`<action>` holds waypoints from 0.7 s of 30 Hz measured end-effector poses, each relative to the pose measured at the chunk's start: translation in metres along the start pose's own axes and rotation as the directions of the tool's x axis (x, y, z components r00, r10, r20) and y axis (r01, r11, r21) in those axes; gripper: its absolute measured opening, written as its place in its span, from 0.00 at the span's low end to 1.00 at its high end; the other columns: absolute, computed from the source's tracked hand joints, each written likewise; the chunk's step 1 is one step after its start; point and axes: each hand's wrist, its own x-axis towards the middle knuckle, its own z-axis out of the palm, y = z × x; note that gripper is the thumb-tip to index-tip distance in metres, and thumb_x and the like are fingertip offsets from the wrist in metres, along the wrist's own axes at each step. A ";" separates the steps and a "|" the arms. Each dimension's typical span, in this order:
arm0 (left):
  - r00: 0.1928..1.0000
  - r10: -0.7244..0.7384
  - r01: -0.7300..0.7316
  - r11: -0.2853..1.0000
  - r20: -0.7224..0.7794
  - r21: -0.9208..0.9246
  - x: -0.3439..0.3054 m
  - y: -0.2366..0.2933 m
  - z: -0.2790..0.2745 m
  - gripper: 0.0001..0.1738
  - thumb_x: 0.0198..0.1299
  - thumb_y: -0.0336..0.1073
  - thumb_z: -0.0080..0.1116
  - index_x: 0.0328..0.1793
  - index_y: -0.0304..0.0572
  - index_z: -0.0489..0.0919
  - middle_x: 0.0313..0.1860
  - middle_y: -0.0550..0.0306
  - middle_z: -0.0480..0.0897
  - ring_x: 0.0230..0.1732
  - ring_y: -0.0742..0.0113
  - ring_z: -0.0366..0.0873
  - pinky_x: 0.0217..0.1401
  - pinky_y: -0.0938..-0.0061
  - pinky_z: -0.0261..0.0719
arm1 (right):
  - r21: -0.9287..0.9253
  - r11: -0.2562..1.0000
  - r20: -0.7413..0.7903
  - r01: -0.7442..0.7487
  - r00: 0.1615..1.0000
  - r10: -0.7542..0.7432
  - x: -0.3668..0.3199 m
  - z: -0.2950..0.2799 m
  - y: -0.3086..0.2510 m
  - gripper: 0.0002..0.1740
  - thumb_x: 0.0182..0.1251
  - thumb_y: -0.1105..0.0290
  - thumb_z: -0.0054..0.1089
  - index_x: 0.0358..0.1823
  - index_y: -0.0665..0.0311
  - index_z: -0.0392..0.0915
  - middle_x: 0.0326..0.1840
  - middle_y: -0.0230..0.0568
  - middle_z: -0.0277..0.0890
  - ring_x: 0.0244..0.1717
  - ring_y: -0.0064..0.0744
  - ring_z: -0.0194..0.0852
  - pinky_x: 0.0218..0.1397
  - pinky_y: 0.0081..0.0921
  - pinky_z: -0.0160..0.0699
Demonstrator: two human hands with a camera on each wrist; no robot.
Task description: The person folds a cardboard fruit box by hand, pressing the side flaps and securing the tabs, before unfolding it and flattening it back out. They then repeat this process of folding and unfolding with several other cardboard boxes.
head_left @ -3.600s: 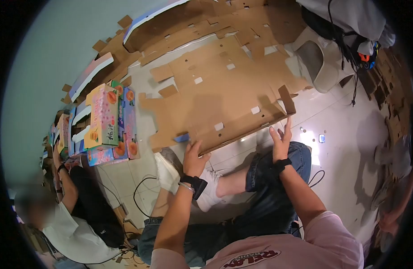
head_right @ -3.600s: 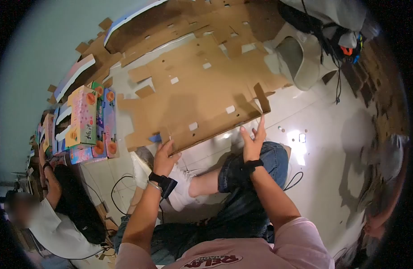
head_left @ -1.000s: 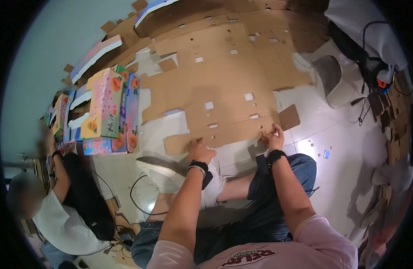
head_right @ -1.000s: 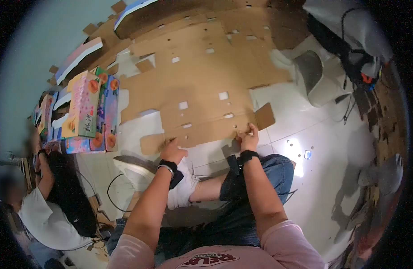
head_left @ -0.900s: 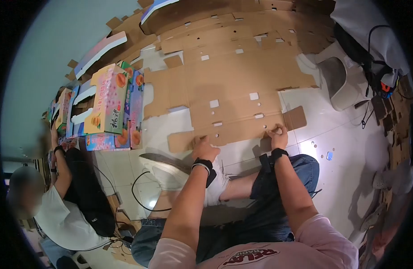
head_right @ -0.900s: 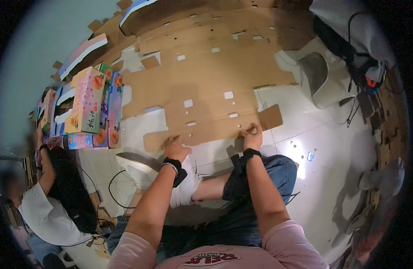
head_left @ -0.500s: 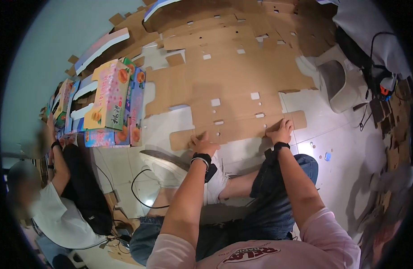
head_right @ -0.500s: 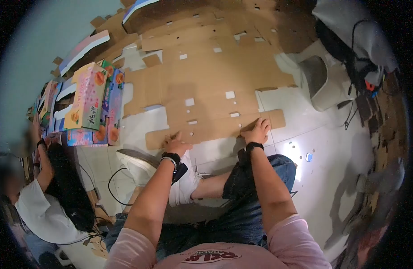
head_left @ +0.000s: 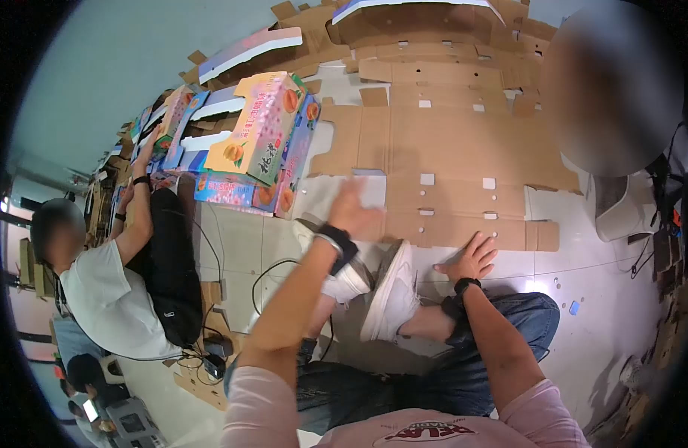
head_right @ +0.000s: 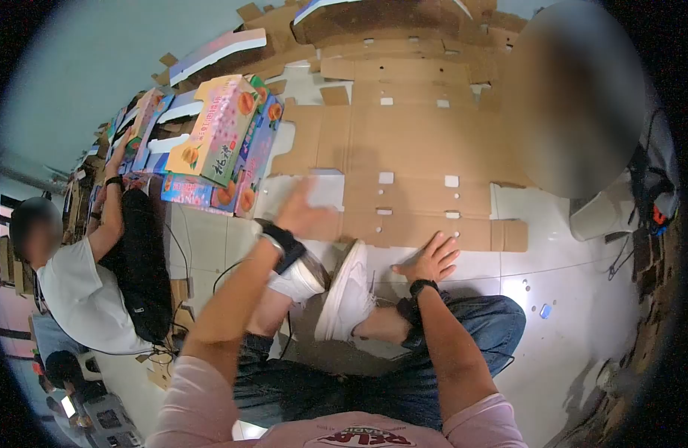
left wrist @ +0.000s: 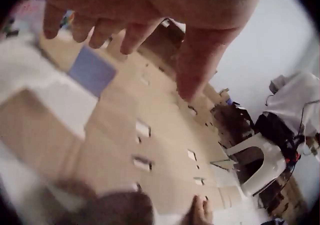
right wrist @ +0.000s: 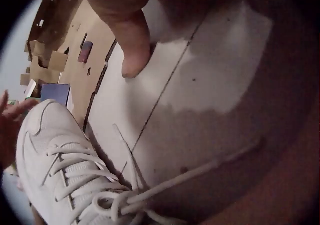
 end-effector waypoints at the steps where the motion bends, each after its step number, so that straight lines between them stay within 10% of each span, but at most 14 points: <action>1: 1.000 -0.028 0.027 0.995 0.007 0.099 0.001 0.061 -0.059 0.46 0.47 0.46 0.75 0.70 0.36 0.68 0.70 0.39 0.69 0.73 0.44 0.63 0.76 0.60 0.58 | -0.007 1.000 -0.012 -0.006 1.000 0.006 0.000 0.001 0.000 0.89 0.21 0.41 0.85 0.81 0.53 0.26 0.84 0.53 0.13 0.82 0.62 0.10 0.79 0.61 0.28; 3: 0.896 0.307 -0.123 0.866 -0.321 0.484 0.015 0.055 -0.108 0.48 0.42 0.46 0.76 0.71 0.36 0.68 0.72 0.38 0.66 0.76 0.42 0.58 0.77 0.58 0.55 | 0.006 1.000 -0.023 0.015 1.000 -0.015 0.004 0.007 0.002 0.90 0.19 0.40 0.85 0.81 0.53 0.26 0.83 0.54 0.13 0.82 0.64 0.11 0.78 0.63 0.28; 7: 0.703 0.612 -0.047 0.547 -0.362 0.836 0.066 0.034 -0.201 0.47 0.34 0.43 0.73 0.67 0.40 0.70 0.61 0.38 0.74 0.64 0.38 0.67 0.69 0.51 0.64 | -0.006 1.000 -0.074 0.028 0.997 -0.028 0.011 0.018 0.009 0.93 0.13 0.37 0.84 0.81 0.52 0.25 0.83 0.56 0.13 0.82 0.66 0.10 0.77 0.66 0.28; 9: 0.907 0.203 0.174 0.618 -0.369 0.766 0.076 0.019 -0.230 0.45 0.34 0.46 0.74 0.63 0.40 0.72 0.53 0.40 0.79 0.59 0.40 0.72 0.64 0.56 0.69 | 0.029 0.998 -0.054 0.050 0.997 -0.049 0.010 0.017 0.012 0.93 0.14 0.36 0.84 0.81 0.52 0.24 0.83 0.57 0.11 0.81 0.66 0.09 0.76 0.68 0.26; 10: 0.960 0.172 -0.004 0.794 -0.219 0.608 0.089 -0.023 -0.251 0.47 0.35 0.48 0.75 0.64 0.38 0.70 0.54 0.38 0.79 0.61 0.41 0.73 0.64 0.60 0.70 | 0.041 0.998 -0.027 0.046 0.999 -0.045 0.009 0.011 0.010 0.93 0.15 0.36 0.84 0.81 0.52 0.23 0.83 0.57 0.10 0.81 0.66 0.07 0.76 0.68 0.25; 12: 0.921 -0.198 0.350 0.796 -0.334 0.494 0.067 0.052 -0.244 0.52 0.38 0.47 0.76 0.69 0.33 0.64 0.58 0.38 0.79 0.60 0.41 0.76 0.60 0.59 0.73 | 0.065 0.998 -0.030 0.024 0.999 -0.022 0.005 0.010 0.010 0.93 0.16 0.37 0.84 0.81 0.52 0.23 0.83 0.57 0.10 0.81 0.66 0.06 0.76 0.67 0.23; 16: 0.930 -0.186 0.294 0.895 -0.317 0.337 0.070 0.024 -0.244 0.51 0.33 0.42 0.74 0.70 0.43 0.66 0.52 0.40 0.83 0.49 0.39 0.82 0.53 0.57 0.78 | 0.127 0.990 0.018 0.058 0.998 -0.061 -0.003 -0.006 0.006 0.89 0.22 0.41 0.84 0.81 0.54 0.24 0.83 0.55 0.10 0.81 0.64 0.04 0.77 0.64 0.17; 21: 0.903 0.107 0.200 0.753 -0.416 0.627 0.042 0.041 -0.222 0.48 0.28 0.33 0.73 0.66 0.45 0.71 0.46 0.42 0.85 0.45 0.42 0.83 0.48 0.57 0.80 | 0.139 0.989 0.027 0.056 0.998 -0.060 -0.003 -0.006 0.008 0.87 0.24 0.40 0.83 0.81 0.54 0.25 0.83 0.53 0.11 0.81 0.63 0.04 0.78 0.62 0.16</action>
